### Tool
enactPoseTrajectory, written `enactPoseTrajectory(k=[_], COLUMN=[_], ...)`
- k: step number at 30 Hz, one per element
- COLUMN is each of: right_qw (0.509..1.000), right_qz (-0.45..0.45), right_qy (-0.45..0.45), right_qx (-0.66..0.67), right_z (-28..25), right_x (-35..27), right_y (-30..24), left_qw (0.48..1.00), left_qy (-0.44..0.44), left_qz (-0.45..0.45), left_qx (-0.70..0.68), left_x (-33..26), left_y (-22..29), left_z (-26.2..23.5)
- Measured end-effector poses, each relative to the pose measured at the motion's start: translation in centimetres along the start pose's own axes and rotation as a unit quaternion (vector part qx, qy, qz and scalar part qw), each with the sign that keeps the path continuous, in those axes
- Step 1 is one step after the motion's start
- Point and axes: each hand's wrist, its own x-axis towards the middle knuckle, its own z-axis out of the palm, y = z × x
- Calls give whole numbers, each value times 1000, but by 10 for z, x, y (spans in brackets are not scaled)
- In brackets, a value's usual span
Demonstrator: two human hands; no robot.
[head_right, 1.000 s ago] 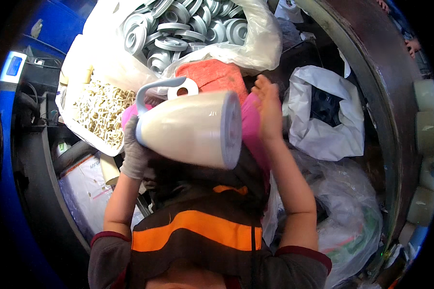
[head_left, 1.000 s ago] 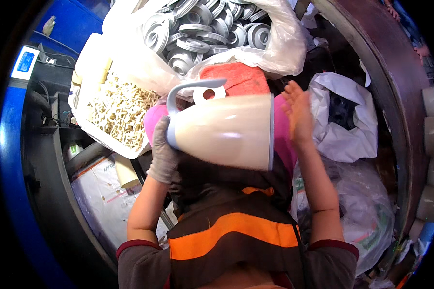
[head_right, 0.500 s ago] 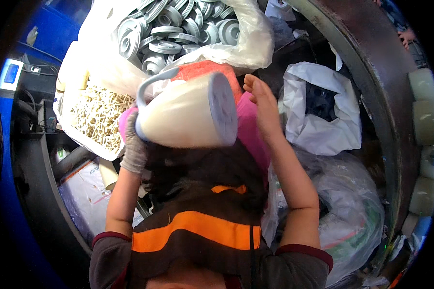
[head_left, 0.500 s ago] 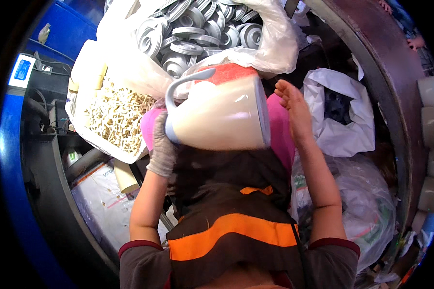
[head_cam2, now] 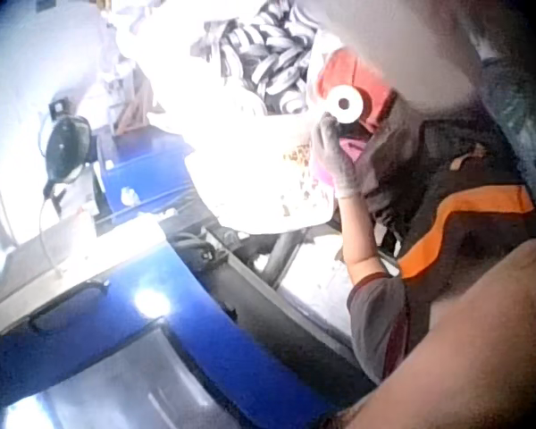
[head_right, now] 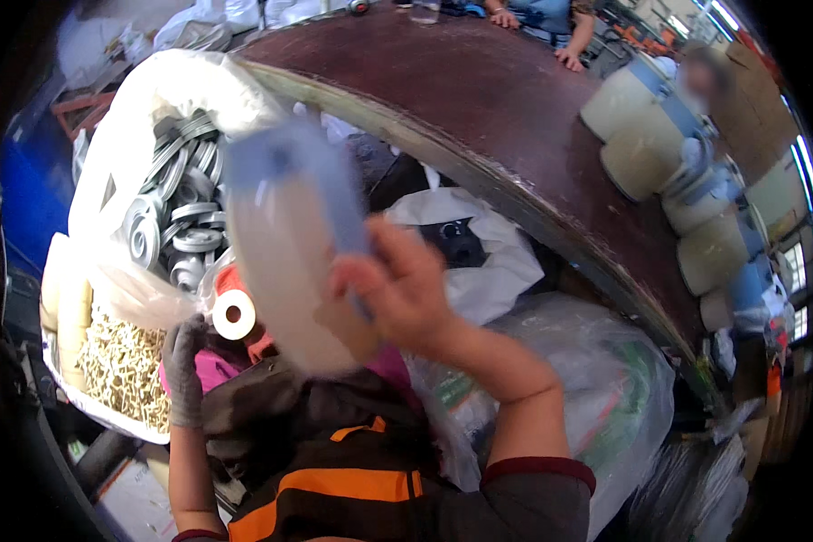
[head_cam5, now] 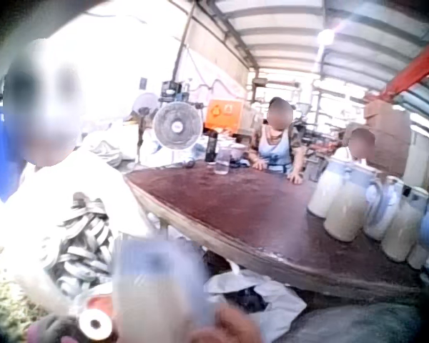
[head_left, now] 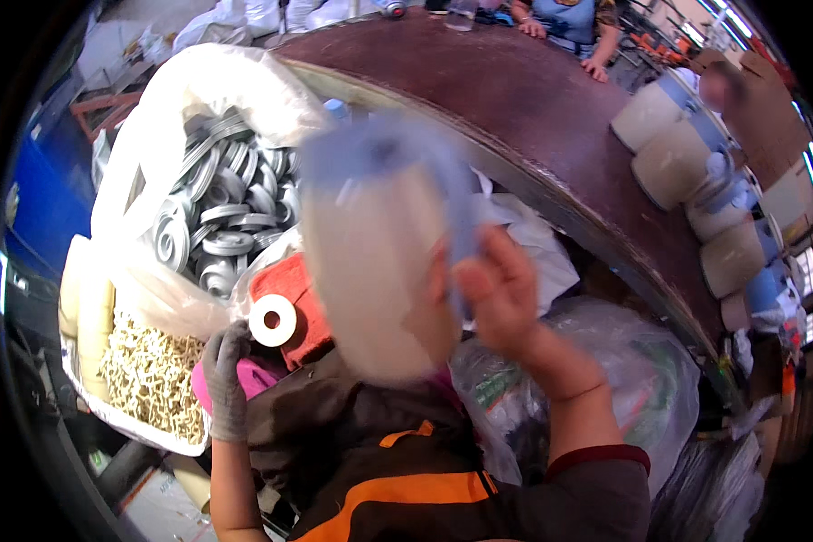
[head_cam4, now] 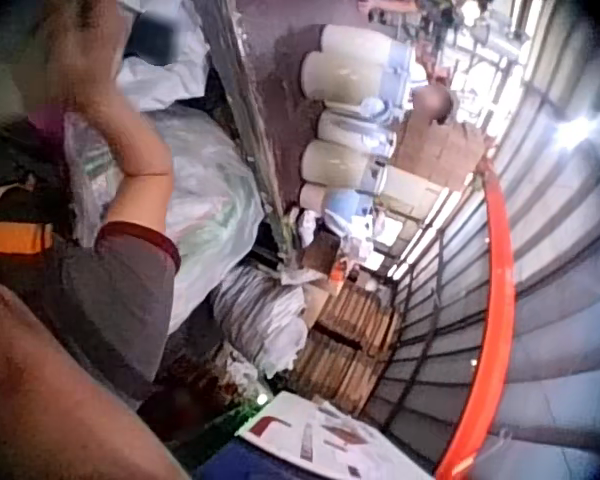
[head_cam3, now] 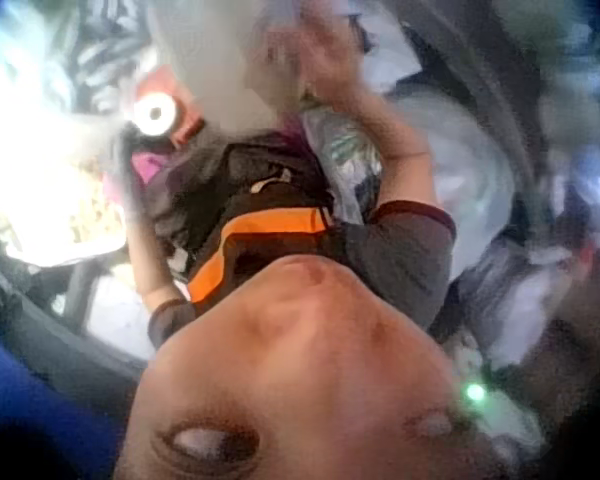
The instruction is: The person assembles beige plastic pitchers by attaching gray lids to the bodies. They repeatedly pick up a pitcher body, align and press the lid onto the opening, and place the completed unit on a nearby table. The process is repeated for multiple units in a factory setting.
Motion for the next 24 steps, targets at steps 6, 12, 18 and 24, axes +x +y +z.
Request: enactPoseTrajectory(k=[6, 12, 18, 24], right_qw=[892, 843, 904, 941], right_qz=[-294, -108, -40, 19], right_qy=[219, 333, 226, 60], right_qx=[-265, -409, -362, -331], right_z=[-71, -185, -93, -41], right_x=[62, 120, 92, 32], right_y=[-3, 49, 96, 131], left_qw=[998, 951, 708, 829], left_qy=[47, 126, 297, 16], left_qz=[-14, 123, -190, -392], left_qx=[-40, 254, 612, 400], left_x=[-25, -42, -190, -273], left_y=[-30, -32, -84, -188], left_z=[-6, -79, -298, -282])
